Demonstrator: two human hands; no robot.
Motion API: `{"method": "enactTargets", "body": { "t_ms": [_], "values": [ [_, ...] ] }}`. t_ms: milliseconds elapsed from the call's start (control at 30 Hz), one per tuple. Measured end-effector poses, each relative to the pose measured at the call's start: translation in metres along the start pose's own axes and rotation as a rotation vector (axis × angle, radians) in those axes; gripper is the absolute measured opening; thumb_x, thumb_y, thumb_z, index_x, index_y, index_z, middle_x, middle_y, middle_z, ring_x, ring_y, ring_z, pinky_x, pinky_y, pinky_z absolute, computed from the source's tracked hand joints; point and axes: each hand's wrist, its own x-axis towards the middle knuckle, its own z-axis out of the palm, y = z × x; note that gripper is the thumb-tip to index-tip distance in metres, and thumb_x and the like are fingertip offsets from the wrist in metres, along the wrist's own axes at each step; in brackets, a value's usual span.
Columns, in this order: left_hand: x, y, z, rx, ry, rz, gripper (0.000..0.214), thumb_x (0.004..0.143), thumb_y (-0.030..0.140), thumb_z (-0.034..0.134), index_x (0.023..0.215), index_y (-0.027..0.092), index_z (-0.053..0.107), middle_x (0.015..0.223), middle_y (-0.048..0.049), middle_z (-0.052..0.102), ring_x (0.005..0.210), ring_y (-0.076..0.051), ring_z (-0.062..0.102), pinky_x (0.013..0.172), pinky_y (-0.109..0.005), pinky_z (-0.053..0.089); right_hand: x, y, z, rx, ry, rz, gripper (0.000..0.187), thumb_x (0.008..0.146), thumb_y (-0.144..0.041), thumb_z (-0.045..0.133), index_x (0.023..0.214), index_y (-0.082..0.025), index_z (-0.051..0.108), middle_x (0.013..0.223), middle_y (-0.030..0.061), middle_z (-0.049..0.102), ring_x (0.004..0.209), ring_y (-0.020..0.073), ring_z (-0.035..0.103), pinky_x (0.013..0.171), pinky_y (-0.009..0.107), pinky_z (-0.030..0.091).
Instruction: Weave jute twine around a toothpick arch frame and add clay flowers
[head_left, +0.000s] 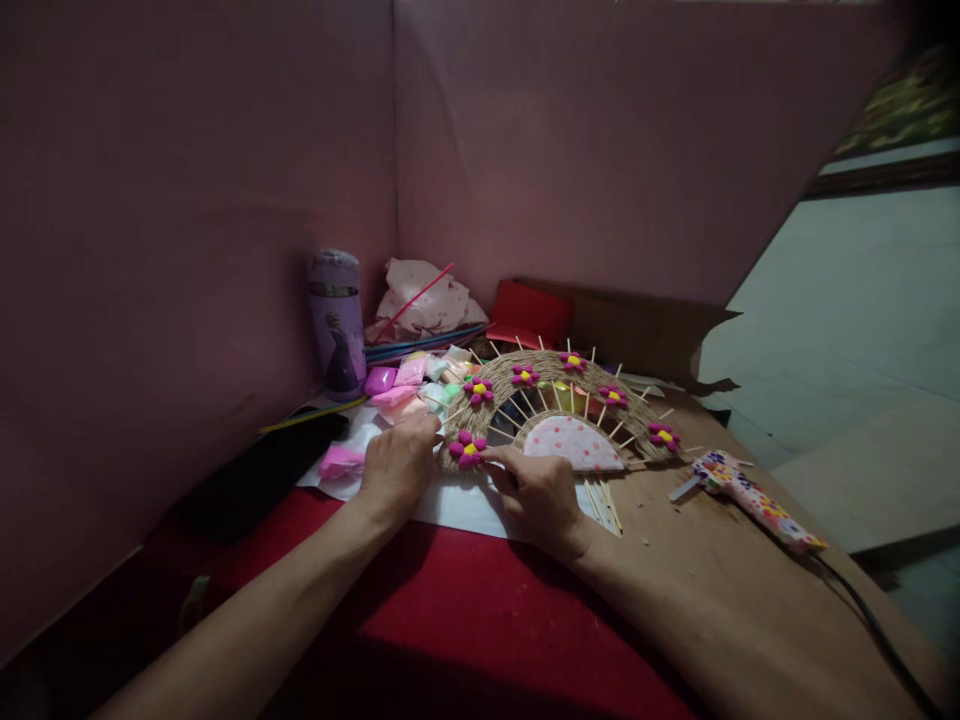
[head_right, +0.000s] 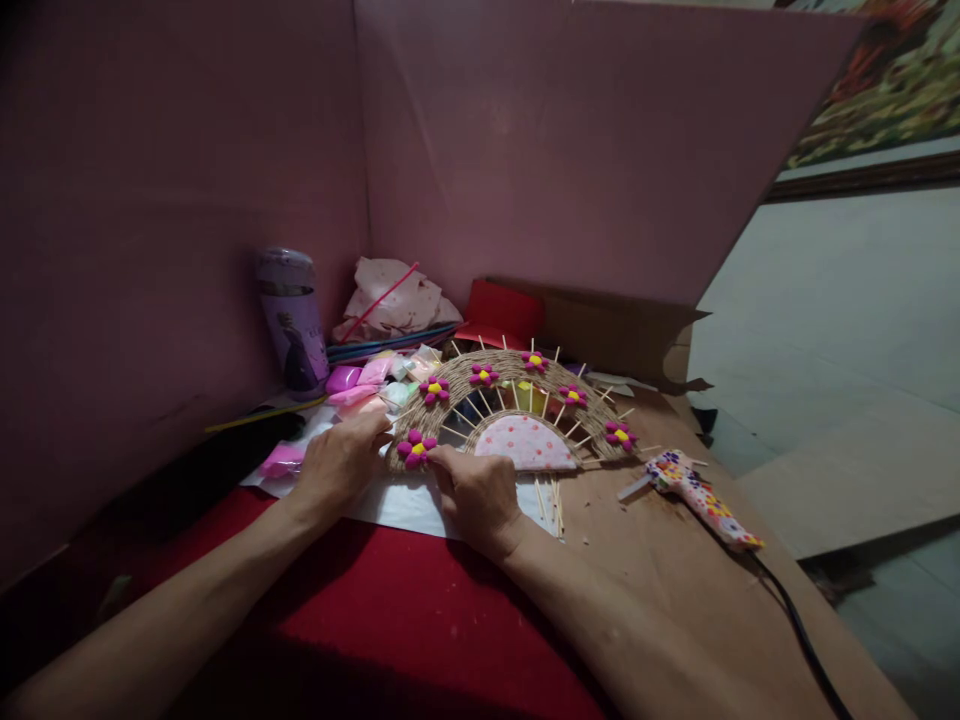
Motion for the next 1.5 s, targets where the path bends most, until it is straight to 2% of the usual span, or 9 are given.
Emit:
{"method": "enactTargets", "body": {
  "t_ms": [233, 333, 533, 667, 867, 1133, 1300, 1500],
  "values": [
    [0.001, 0.000, 0.000, 0.013, 0.012, 0.003, 0.014, 0.084, 0.022, 0.044, 0.084, 0.022, 0.058, 0.088, -0.0024, 0.067, 0.077, -0.023, 0.064, 0.054, -0.027, 0.036, 0.000, 0.002, 0.001, -0.089, 0.002, -0.032, 0.020, 0.086, -0.024, 0.049, 0.087, -0.021, 0.068, 0.068, 0.0002, 0.072, 0.051, 0.0125, 0.062, 0.048, 0.024, 0.032],
    [0.000, 0.000, -0.001, 0.005, 0.003, 0.001, 0.013, 0.084, 0.021, 0.045, 0.084, 0.022, 0.058, 0.088, -0.0024, 0.067, 0.076, -0.023, 0.064, 0.054, -0.027, 0.036, -0.002, 0.000, -0.002, -0.112, 0.012, -0.031, 0.021, 0.085, -0.024, 0.049, 0.089, -0.019, 0.069, 0.066, 0.0016, 0.071, 0.049, 0.0127, 0.061, 0.048, 0.025, 0.031],
    [-0.001, 0.000, 0.000, -0.012, 0.017, 0.003, 0.013, 0.084, 0.021, 0.045, 0.083, 0.022, 0.058, 0.087, -0.0026, 0.067, 0.076, -0.022, 0.064, 0.055, -0.027, 0.036, -0.004, -0.002, -0.004, -0.109, -0.065, -0.103, 0.025, 0.084, -0.025, 0.048, 0.098, -0.021, 0.068, 0.061, -0.0003, 0.069, 0.048, 0.0113, 0.058, 0.048, 0.023, 0.030],
    [-0.001, -0.001, 0.000, -0.013, 0.017, 0.004, 0.013, 0.083, 0.022, 0.045, 0.083, 0.022, 0.058, 0.086, -0.0028, 0.067, 0.076, -0.023, 0.064, 0.055, -0.028, 0.036, -0.004, -0.003, -0.007, -0.136, -0.055, -0.122, 0.026, 0.083, -0.024, 0.048, 0.098, -0.020, 0.068, 0.059, -0.0004, 0.067, 0.048, 0.0110, 0.056, 0.048, 0.024, 0.030],
    [-0.001, -0.001, 0.000, -0.003, 0.010, -0.002, 0.014, 0.084, 0.021, 0.044, 0.084, 0.023, 0.058, 0.088, -0.0027, 0.067, 0.076, -0.023, 0.064, 0.055, -0.028, 0.036, -0.007, -0.003, -0.008, -0.198, -0.057, -0.237, 0.030, 0.081, -0.018, 0.047, 0.104, -0.016, 0.066, 0.056, -0.0011, 0.065, 0.046, 0.0105, 0.054, 0.047, 0.026, 0.028],
    [-0.003, -0.001, -0.001, -0.008, 0.005, 0.016, 0.014, 0.084, 0.021, 0.043, 0.084, 0.022, 0.057, 0.088, -0.0027, 0.067, 0.076, -0.022, 0.064, 0.055, -0.027, 0.036, -0.008, -0.004, -0.013, -0.191, -0.047, -0.205, 0.030, 0.081, -0.020, 0.047, 0.104, -0.016, 0.066, 0.056, -0.0011, 0.065, 0.047, 0.0108, 0.055, 0.047, 0.025, 0.030],
    [-0.001, -0.002, -0.001, 0.006, 0.002, 0.011, 0.015, 0.084, 0.020, 0.042, 0.085, 0.022, 0.057, 0.089, -0.0033, 0.067, 0.077, -0.022, 0.064, 0.055, -0.027, 0.037, -0.008, -0.003, -0.012, -0.209, -0.093, -0.227, 0.033, 0.082, -0.018, 0.046, 0.109, -0.015, 0.063, 0.056, -0.0011, 0.065, 0.045, 0.0100, 0.053, 0.046, 0.026, 0.029],
    [-0.003, -0.001, -0.003, -0.001, -0.015, -0.001, 0.016, 0.085, 0.020, 0.042, 0.087, 0.021, 0.057, 0.090, -0.0039, 0.067, 0.077, -0.021, 0.064, 0.057, -0.027, 0.038, -0.009, -0.004, -0.012, -0.226, -0.036, -0.294, 0.033, 0.083, -0.018, 0.046, 0.110, -0.013, 0.063, 0.055, -0.0008, 0.064, 0.045, 0.0100, 0.051, 0.047, 0.027, 0.028]
  ]
}}
